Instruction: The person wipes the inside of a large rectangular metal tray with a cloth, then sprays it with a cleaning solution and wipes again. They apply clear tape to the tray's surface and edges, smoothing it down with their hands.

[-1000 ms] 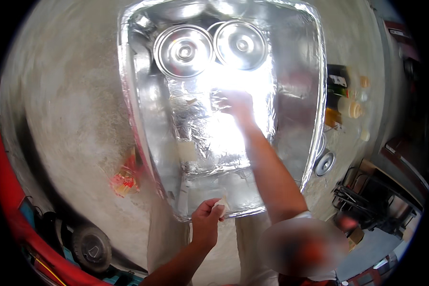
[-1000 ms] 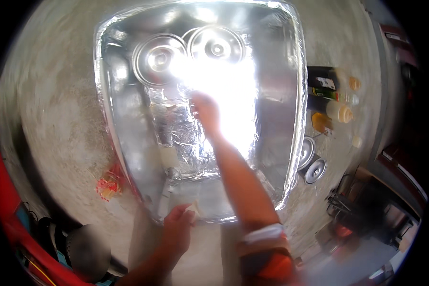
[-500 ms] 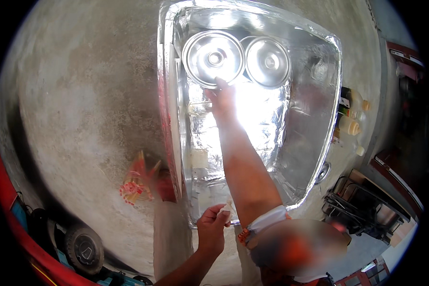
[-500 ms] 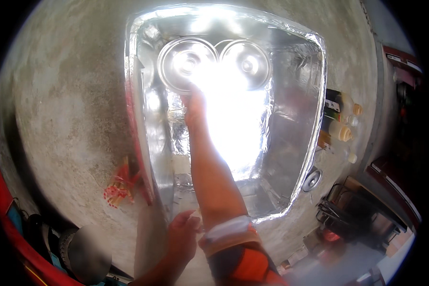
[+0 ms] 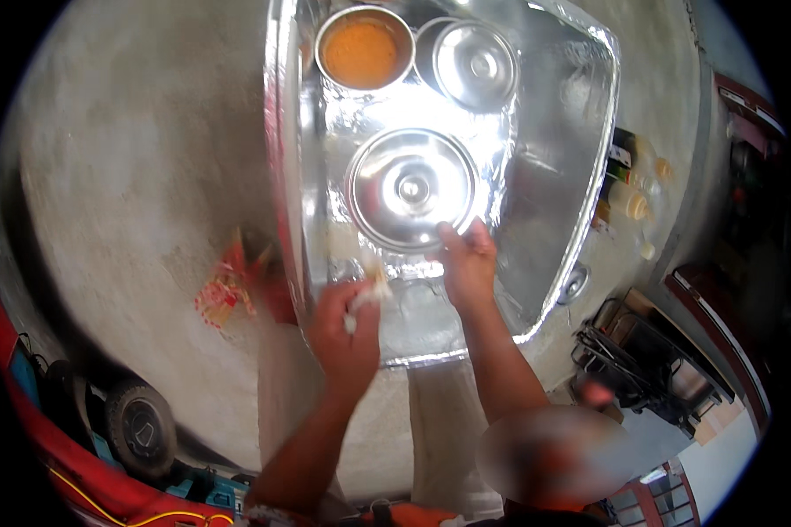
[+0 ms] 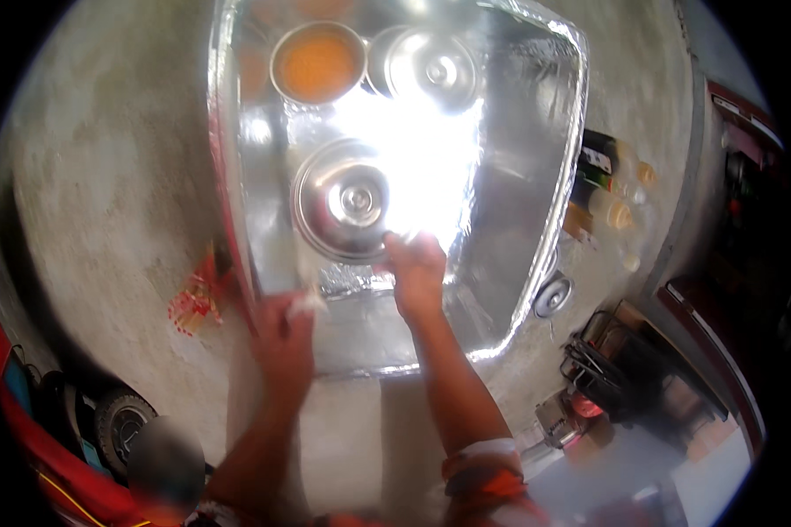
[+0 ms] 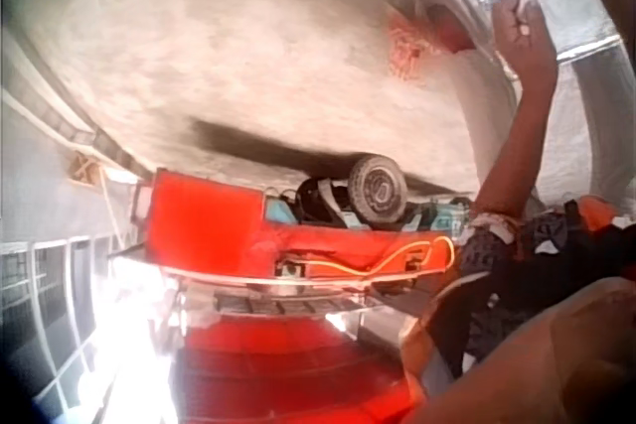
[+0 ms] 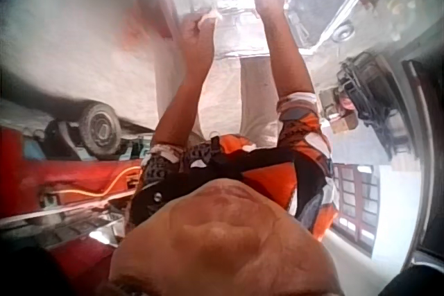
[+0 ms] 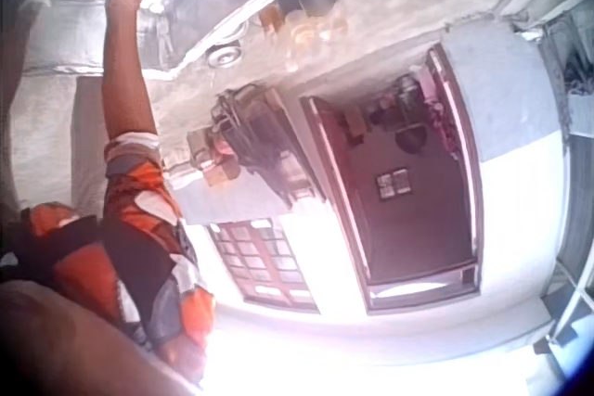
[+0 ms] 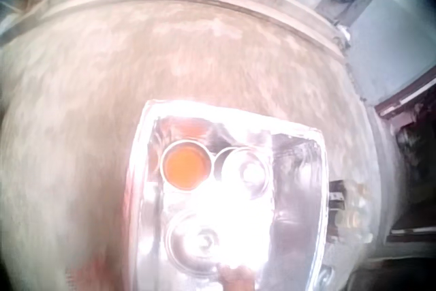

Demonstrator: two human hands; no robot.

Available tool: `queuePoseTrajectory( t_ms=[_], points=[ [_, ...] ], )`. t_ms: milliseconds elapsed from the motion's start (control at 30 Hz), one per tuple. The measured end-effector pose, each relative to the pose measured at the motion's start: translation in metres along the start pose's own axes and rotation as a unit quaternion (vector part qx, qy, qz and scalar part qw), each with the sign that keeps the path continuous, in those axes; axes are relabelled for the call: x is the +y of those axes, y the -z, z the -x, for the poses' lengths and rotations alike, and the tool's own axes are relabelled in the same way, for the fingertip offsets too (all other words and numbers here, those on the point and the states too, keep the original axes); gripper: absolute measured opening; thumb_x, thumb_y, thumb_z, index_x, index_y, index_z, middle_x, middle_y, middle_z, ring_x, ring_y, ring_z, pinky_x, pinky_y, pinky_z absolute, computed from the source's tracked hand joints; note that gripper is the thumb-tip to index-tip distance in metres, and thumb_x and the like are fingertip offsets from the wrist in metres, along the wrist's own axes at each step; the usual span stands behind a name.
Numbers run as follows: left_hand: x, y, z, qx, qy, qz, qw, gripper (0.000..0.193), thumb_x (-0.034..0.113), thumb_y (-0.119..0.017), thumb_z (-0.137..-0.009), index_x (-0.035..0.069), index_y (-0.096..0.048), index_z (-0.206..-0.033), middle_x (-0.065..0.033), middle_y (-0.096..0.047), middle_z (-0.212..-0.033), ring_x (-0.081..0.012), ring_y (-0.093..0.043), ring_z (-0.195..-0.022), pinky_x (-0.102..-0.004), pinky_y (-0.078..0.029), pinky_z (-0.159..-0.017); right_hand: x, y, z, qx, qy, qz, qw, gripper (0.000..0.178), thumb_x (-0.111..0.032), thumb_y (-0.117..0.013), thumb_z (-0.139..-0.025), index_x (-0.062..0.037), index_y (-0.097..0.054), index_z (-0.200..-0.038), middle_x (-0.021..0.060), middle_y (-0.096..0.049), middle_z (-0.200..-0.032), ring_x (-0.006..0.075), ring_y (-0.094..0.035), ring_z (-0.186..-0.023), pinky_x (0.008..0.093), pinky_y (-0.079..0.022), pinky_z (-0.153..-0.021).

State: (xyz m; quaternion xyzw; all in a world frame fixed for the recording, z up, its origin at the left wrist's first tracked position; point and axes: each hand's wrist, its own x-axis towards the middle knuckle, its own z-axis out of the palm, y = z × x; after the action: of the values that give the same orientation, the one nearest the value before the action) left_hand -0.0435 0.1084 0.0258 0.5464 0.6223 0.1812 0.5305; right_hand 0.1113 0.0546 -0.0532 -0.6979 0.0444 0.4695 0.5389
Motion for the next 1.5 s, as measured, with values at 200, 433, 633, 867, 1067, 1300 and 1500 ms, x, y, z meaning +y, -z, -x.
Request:
queuePoseTrajectory(
  t_ms=[200, 433, 633, 867, 1067, 1300, 1500],
  points=[
    [0.008, -0.036, -0.072, -0.073, -0.308, -0.134, 0.939, 0.019, -0.002, -0.057, -0.071, 0.006, -0.061, -0.088, -0.0096, -0.058, -0.082, -0.0268, -0.055, -0.075, -0.0348, -0.044, -0.065, -0.029, 0.039, 0.056, 0.000, 0.002, 0.002, 1.000, 0.015, -0.003, -0.057, -0.081, -0.0003, -0.059, -0.096, 0.0054, -0.063, -0.083, 0.0106, -0.058, -0.062, 0.0231, -0.048, -0.047],
    [-0.024, -0.052, -0.008, -0.128, -0.148, -0.089, 0.977, 0.018, -0.001, -0.056, -0.070, 0.007, -0.061, -0.086, -0.0091, -0.058, -0.077, -0.0267, -0.055, -0.072, -0.0359, -0.044, -0.063, -0.025, 0.054, 0.049, 0.015, 0.022, -0.049, 0.998, 0.011, -0.001, -0.057, -0.081, 0.0007, -0.060, -0.091, 0.0035, -0.059, -0.076, 0.0101, -0.055, -0.060, 0.0233, -0.049, -0.048],
    [-0.026, -0.044, 0.001, -0.141, -0.190, -0.124, 0.964, 0.021, 0.000, -0.054, -0.071, 0.006, -0.063, -0.089, -0.0104, -0.062, -0.086, -0.0264, -0.058, -0.078, -0.0338, -0.046, -0.069, -0.003, 0.078, 0.048, 0.063, -0.011, -0.064, 0.996, 0.017, -0.003, -0.058, -0.082, 0.0004, -0.060, -0.098, 0.0056, -0.063, -0.082, 0.0102, -0.057, -0.062, 0.0230, -0.048, -0.046],
    [-0.007, -0.061, -0.071, -0.139, -0.357, -0.251, 0.889, 0.025, 0.000, -0.054, -0.072, 0.007, -0.061, -0.095, -0.0095, -0.058, -0.082, -0.0276, -0.056, -0.076, -0.0365, -0.045, -0.069, -0.022, 0.065, 0.061, 0.011, 0.015, -0.029, 0.999, 0.013, 0.002, -0.057, -0.080, 0.0006, -0.060, -0.092, 0.0032, -0.058, -0.078, 0.0092, -0.054, -0.063, 0.0222, -0.048, -0.049],
    [-0.041, -0.066, -0.036, -0.054, -0.205, -0.258, 0.943, 0.021, 0.009, -0.054, -0.076, 0.007, -0.060, -0.096, -0.0110, -0.058, -0.078, -0.0289, -0.056, -0.074, -0.0383, -0.044, -0.065, -0.005, 0.065, 0.057, 0.002, 0.073, 0.017, 0.997, 0.013, -0.001, -0.058, -0.081, 0.0009, -0.062, -0.093, 0.0005, -0.057, -0.073, 0.0060, -0.049, -0.058, 0.0187, -0.039, -0.050],
    [-0.054, -0.070, 0.035, -0.111, 0.026, -0.222, 0.968, 0.020, 0.014, -0.057, -0.075, 0.008, -0.063, -0.093, -0.0140, -0.062, -0.083, -0.0296, -0.060, -0.074, -0.0352, -0.047, -0.067, 0.015, 0.070, 0.044, 0.044, 0.120, 0.152, 0.980, 0.014, 0.000, -0.057, -0.081, 0.0014, -0.062, -0.093, -0.0035, -0.055, -0.073, 0.0037, -0.047, -0.063, 0.0185, -0.039, -0.055],
    [-0.021, -0.078, 0.031, -0.197, 0.032, 0.002, 0.980, 0.019, 0.005, -0.055, -0.075, 0.006, -0.063, -0.092, -0.0123, -0.063, -0.085, -0.0240, -0.060, -0.074, -0.0312, -0.048, -0.068, 0.009, 0.082, 0.039, 0.025, -0.026, 0.064, 0.997, 0.013, -0.005, -0.056, -0.084, -0.0004, -0.062, -0.094, 0.0003, -0.060, -0.076, 0.0062, -0.053, -0.060, 0.0193, -0.043, -0.053]
  ],
)
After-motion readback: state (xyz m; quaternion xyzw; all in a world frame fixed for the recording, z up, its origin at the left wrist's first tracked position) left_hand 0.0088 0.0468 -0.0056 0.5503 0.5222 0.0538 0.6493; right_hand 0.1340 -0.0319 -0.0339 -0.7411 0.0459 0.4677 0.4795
